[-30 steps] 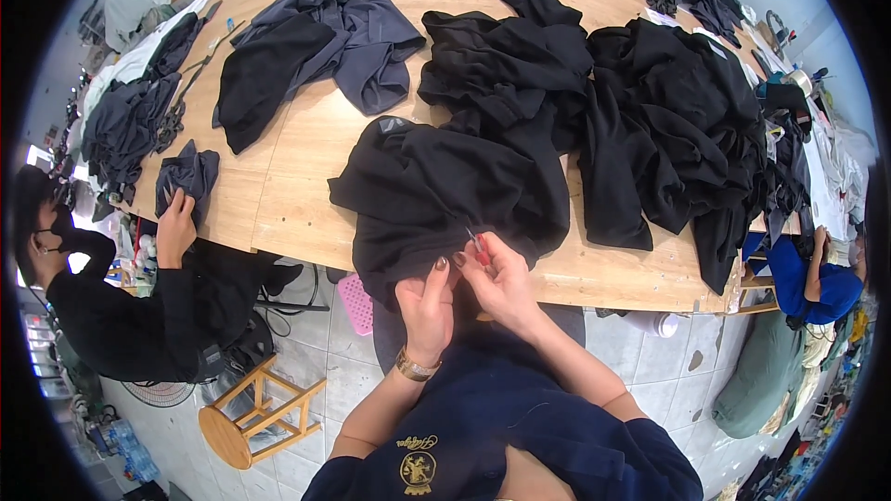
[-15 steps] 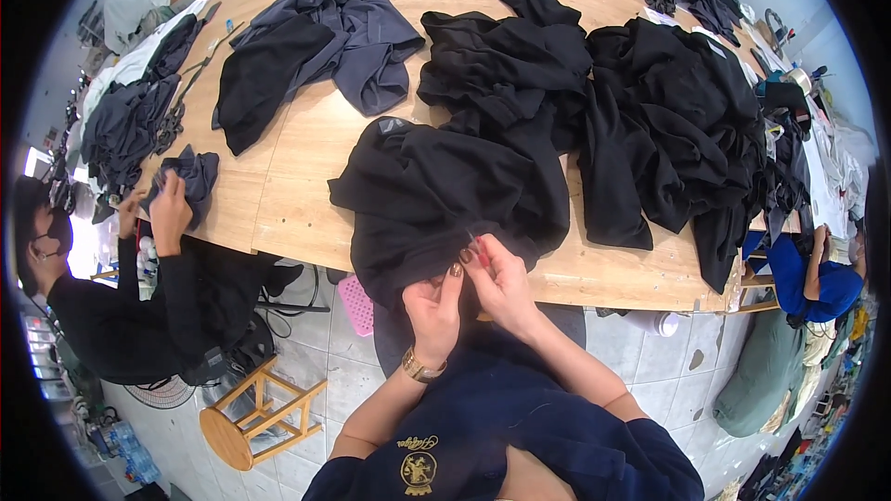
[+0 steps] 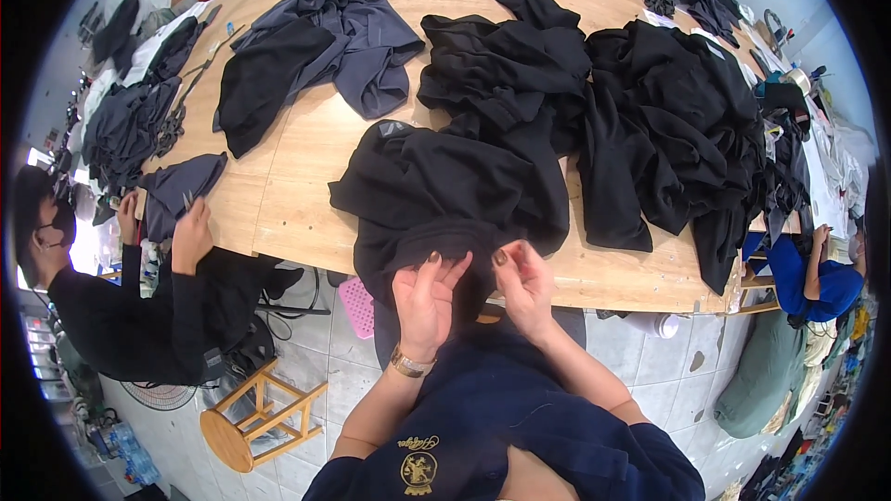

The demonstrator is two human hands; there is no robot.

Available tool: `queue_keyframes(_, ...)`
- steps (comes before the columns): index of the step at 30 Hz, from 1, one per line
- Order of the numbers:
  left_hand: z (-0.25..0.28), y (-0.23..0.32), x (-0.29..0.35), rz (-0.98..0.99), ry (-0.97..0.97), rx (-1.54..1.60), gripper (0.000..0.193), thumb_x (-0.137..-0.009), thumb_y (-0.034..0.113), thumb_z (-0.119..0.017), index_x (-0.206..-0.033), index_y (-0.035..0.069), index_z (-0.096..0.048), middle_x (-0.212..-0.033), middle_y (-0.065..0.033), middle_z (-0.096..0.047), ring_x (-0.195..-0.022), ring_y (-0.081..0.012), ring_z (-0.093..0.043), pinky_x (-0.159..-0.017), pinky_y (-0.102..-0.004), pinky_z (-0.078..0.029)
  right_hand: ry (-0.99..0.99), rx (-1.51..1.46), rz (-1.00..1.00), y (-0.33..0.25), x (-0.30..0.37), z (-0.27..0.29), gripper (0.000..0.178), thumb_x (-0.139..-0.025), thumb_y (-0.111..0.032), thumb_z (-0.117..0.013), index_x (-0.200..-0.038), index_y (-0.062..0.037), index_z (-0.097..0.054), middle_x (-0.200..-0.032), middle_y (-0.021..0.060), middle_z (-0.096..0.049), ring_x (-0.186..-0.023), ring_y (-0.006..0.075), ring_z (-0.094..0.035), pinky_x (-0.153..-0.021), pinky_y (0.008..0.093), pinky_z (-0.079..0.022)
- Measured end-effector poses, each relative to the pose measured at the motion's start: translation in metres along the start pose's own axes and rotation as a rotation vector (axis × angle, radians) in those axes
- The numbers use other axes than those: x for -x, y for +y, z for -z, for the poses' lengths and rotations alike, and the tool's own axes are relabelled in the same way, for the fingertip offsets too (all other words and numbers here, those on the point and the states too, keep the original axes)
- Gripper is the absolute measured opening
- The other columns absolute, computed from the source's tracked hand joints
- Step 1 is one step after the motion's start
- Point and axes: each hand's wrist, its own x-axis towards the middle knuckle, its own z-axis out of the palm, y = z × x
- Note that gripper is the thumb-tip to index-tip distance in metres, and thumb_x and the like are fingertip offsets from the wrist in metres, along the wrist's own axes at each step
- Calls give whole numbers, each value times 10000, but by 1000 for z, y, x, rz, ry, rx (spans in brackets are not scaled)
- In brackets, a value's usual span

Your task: Trimming loose threads from black fabric garments using small snips.

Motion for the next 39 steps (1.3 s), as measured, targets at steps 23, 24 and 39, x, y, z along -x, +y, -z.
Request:
queue_keyframes(23,5,-2,4,104,-57,-10,129,-918,87,-502,-878,13,-600,-875,-72,-638,-780,-132,-615,-705,-273,-499,-110,622,723,13,-15,-7,278,-624,24,-663,-893,-37,-627,-685,65,-621,-555,219,-611,-507,283,-467)
queue_keyframes(24,3,-2,5,73,-47,-71,118,-922,93,-498,-898,35,-598,-895,-62,-643,-768,-110,-612,-656,-237,-482,-113,621,723,12,-15,-6,278,-624,24,-663,-893,-37,-627,-685,65,-621,-555,219,-611,-507,283,-467)
queue_keyframes(39,20,-6,0,45,-41,-74,130,-926,96,-488,-914,6,-581,-885,-59,-631,-740,-111,-611,-688,-265,-518,-164,724,767,8,-18,-5,369,-618,-24,-672,-984,-42,-634,-602,39,-575,-500,178,-570,-465,284,-418)
